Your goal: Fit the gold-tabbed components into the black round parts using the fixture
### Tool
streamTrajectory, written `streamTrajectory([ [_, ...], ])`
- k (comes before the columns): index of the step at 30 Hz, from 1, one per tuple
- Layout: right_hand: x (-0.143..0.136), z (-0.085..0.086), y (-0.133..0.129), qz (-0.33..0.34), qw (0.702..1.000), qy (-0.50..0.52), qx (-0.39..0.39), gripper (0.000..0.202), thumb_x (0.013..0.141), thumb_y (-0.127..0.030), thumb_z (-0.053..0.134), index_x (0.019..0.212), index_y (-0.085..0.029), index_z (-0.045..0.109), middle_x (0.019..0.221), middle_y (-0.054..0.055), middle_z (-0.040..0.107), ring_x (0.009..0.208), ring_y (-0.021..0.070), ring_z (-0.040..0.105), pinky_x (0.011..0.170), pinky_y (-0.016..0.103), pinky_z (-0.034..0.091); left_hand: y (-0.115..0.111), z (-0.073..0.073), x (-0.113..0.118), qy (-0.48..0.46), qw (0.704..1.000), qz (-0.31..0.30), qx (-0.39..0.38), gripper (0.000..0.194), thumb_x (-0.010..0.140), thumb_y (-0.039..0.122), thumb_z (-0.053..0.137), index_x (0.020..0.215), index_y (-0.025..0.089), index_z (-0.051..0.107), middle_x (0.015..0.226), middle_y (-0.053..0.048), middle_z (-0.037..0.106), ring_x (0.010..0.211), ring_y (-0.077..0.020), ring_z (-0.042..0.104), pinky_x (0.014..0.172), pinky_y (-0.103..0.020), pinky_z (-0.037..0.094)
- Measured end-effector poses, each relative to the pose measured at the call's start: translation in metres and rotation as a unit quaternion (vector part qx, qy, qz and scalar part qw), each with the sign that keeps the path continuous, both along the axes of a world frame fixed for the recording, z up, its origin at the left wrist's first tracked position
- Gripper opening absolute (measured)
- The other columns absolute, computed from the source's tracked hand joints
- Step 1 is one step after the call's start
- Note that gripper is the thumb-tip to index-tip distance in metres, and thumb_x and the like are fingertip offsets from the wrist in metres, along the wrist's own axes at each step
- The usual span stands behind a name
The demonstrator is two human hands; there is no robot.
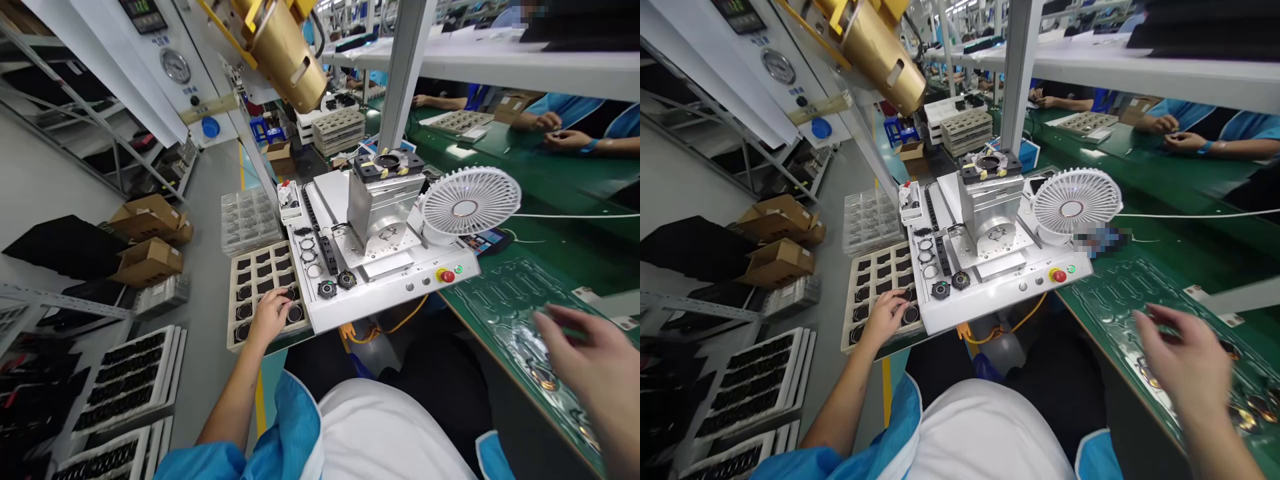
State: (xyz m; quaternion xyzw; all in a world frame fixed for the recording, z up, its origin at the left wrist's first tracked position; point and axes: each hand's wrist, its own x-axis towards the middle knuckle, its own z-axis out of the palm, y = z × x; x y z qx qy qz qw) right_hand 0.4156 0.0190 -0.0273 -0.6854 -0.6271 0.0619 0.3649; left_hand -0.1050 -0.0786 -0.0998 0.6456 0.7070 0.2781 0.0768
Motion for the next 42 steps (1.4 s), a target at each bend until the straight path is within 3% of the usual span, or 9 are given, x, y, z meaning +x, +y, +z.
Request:
streamTrajectory([
  [3,-0.062,0.030,0.031,0.120,0.986,0.073,0.091,0.019,0.086,-0.043,0.068,0.094,-0.026,0.069,0.096,0.014,0.072,0.074,0.0262,0.069,0.062,0.039,0.055,0.003,0.002,0.000,0.000,1.000,0.012,0.022,0.023,0.096,0.032,0.055,0.079,0.021,0.067,0.122,-0.013,0.072,0.116,-0.0315,0.067,0.100,-0.050,0.054],
  [9,-0.162,0.127,0.111,0.331,0.898,0.032,0.289,0.017,0.090,-0.029,0.064,0.105,-0.022,0.069,0.112,0.013,0.070,0.108,0.0304,0.065,0.089,0.046,0.056,0.006,-0.001,-0.002,0.007,0.999,0.006,0.046,0.035,0.092,0.034,0.060,0.060,0.023,0.051,0.112,-0.011,0.078,0.110,-0.0315,0.072,0.097,-0.052,0.055],
  [12,-0.186,0.166,0.156,0.396,0.884,-0.069,0.238,0.022,0.085,-0.019,0.063,0.106,-0.019,0.072,0.118,0.013,0.071,0.119,0.0327,0.059,0.101,0.050,0.049,0.006,-0.006,-0.005,0.010,0.999,0.008,0.050,0.035,0.090,0.043,0.065,0.062,0.023,0.059,0.111,-0.013,0.080,0.107,-0.0325,0.074,0.096,-0.052,0.057],
  [16,-0.201,0.197,0.194,0.484,0.862,-0.147,0.044,0.025,0.079,-0.016,0.070,0.103,-0.020,0.076,0.098,0.006,0.075,0.093,0.0254,0.068,0.085,0.038,0.055,0.006,-0.013,-0.012,-0.005,0.999,0.017,0.027,0.030,0.085,0.050,0.071,0.091,0.022,0.078,0.120,-0.014,0.078,0.112,-0.0345,0.074,0.100,-0.054,0.057],
  [20,-0.199,0.206,0.195,0.496,0.862,-0.087,0.066,0.022,0.077,-0.018,0.075,0.099,-0.020,0.075,0.100,0.004,0.075,0.093,0.0237,0.069,0.088,0.038,0.055,0.005,-0.017,-0.019,0.001,1.000,0.008,0.004,0.036,0.091,0.047,0.063,0.110,0.022,0.080,0.132,-0.014,0.073,0.121,-0.0358,0.070,0.106,-0.057,0.055],
  [25,-0.174,0.169,0.143,0.453,0.854,0.160,0.199,0.026,0.086,-0.026,0.072,0.110,-0.016,0.069,0.112,0.010,0.073,0.105,0.0259,0.068,0.099,0.046,0.054,0.002,-0.018,-0.020,-0.008,0.999,-0.022,0.047,0.031,0.097,0.041,0.056,0.104,0.024,0.082,0.130,-0.012,0.074,0.120,-0.0337,0.071,0.104,-0.055,0.057],
  [31,-0.126,0.036,0.041,0.419,0.852,0.302,0.080,0.030,0.093,-0.035,0.073,0.119,-0.022,0.068,0.115,0.011,0.072,0.107,0.0264,0.068,0.096,0.042,0.057,0.003,0.005,-0.012,-0.059,0.983,0.017,0.176,0.021,0.097,0.033,0.061,0.101,0.021,0.079,0.127,-0.014,0.075,0.109,-0.0297,0.076,0.093,-0.045,0.064],
  [36,-0.102,-0.046,-0.010,0.369,0.863,0.339,-0.065,0.026,0.094,-0.038,0.070,0.116,-0.023,0.069,0.113,0.011,0.072,0.100,0.0252,0.069,0.091,0.040,0.058,0.058,0.082,0.029,-0.074,0.946,-0.049,0.311,0.017,0.096,0.025,0.064,0.107,0.020,0.076,0.135,-0.015,0.071,0.116,-0.0286,0.073,0.091,-0.042,0.064],
  [42,-0.097,-0.049,-0.028,0.353,0.864,0.344,-0.100,0.026,0.094,-0.037,0.067,0.116,-0.024,0.068,0.115,0.010,0.071,0.104,0.0256,0.067,0.096,0.044,0.055,0.178,0.193,0.105,-0.015,0.902,-0.163,0.400,0.017,0.098,0.030,0.064,0.096,0.019,0.077,0.127,-0.012,0.076,0.117,-0.0257,0.073,0.104,-0.042,0.057],
])
